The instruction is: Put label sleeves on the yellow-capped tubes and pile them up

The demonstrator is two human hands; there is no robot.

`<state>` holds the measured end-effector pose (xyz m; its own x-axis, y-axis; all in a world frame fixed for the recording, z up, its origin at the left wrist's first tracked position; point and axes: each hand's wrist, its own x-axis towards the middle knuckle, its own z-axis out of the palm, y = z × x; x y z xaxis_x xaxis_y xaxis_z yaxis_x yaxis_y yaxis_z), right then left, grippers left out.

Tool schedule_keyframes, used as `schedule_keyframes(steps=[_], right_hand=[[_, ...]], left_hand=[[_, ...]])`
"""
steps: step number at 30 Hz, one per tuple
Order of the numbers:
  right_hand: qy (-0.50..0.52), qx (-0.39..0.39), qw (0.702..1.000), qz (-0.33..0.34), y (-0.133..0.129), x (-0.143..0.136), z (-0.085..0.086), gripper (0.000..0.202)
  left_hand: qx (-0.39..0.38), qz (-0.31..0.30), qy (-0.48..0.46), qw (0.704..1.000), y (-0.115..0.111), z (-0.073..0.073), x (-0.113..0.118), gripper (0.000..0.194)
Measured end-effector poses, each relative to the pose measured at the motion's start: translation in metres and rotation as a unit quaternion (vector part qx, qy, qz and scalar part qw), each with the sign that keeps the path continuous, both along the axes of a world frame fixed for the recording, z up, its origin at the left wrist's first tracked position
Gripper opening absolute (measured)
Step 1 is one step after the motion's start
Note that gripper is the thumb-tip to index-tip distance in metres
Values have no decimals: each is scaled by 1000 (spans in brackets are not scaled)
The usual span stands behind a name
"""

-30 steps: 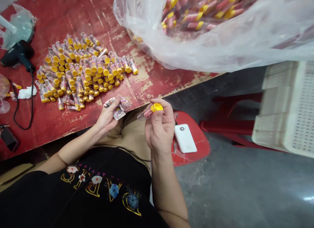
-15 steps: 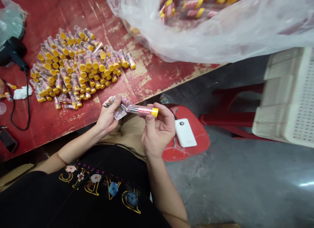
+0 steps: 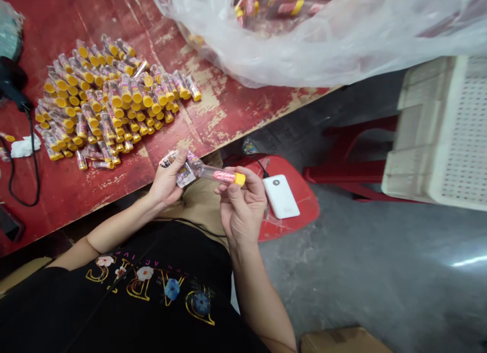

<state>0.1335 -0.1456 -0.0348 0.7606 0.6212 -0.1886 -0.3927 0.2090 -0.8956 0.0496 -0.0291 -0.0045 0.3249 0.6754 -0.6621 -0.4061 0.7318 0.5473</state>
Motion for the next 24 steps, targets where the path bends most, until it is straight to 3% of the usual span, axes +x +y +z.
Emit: schedule_keyframes(steps=[3,8,12,16,21,24], right_hand=[[-64,-23,997,-22,1,-3,2,38],[-240,-41,968,-56,-5,-7,12,28],[-222,15,975,-14,-17,-4,13,21],[-185,50,981,-30,-21,-2,11,22],[-254,8,967,-16,-18,-1,15,26],[-319,-32,945,-59,-19,0,18,28]], left_hand=[[-11,-11,11,1000,-1,2,1,38],[-23,-46,-2,999,-2,5,2,38],[-22,-43,-3,999,1,6,1,37],[-4,-40,0,999,0,8,1,37],[55,-22,8,998,-4,0,1,43],[80,-47,4,996,0,-5,1,43]])
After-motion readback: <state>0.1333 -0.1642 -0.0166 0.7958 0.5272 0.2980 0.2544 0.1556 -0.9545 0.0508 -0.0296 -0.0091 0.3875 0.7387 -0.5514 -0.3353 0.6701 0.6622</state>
